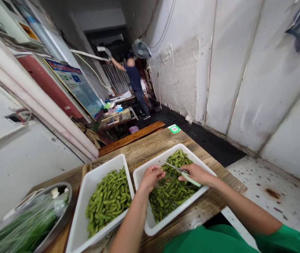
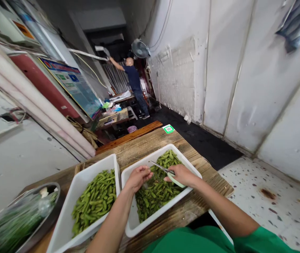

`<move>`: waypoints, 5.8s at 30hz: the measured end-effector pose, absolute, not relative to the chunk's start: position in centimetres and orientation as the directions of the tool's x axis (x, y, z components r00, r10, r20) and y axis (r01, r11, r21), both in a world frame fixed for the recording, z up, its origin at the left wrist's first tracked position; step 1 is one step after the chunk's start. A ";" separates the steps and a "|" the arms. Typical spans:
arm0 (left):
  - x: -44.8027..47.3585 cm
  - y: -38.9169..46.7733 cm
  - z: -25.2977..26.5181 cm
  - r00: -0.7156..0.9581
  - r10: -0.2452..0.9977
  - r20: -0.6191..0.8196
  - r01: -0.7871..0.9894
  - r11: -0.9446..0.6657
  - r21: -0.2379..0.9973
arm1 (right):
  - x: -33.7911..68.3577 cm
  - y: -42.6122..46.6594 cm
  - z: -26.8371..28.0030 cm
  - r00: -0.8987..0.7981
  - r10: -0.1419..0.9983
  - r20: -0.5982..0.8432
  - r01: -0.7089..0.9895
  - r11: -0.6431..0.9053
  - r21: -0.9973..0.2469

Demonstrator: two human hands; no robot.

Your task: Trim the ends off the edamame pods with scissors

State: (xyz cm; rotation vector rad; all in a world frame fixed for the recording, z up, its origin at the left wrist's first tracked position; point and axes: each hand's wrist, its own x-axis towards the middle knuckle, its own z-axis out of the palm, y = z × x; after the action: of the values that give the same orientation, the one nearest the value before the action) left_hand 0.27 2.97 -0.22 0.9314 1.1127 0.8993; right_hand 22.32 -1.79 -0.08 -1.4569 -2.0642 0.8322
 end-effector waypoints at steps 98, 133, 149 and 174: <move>0.1 2.9 -0.3 0.322 0.818 -0.477 -0.175 0.546 0.819 | 23.3 -0.3 0.3 -0.495 0.866 -0.078 0.652 0.310 -0.692; 4.1 3.2 -3.3 0.171 0.981 -0.087 0.640 -0.043 0.767 | 23.6 0.4 -2.1 -0.302 0.952 0.054 0.643 0.246 -0.725; 2.5 3.5 -1.6 0.097 0.994 -0.049 0.370 0.010 0.929 | 23.5 -0.1 -0.9 -0.375 0.927 -0.007 0.588 0.232 -0.775; 2.2 2.5 -0.2 0.284 0.958 -0.033 0.375 -0.079 0.924 | 23.5 -0.5 0.6 -0.474 0.876 -0.093 0.565 0.221 -0.795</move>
State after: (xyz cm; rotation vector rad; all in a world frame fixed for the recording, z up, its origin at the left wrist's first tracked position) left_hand 2.17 2.50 -0.20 1.6300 1.2459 0.7936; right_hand 23.51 -0.49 0.64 -1.3348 -2.1262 1.1341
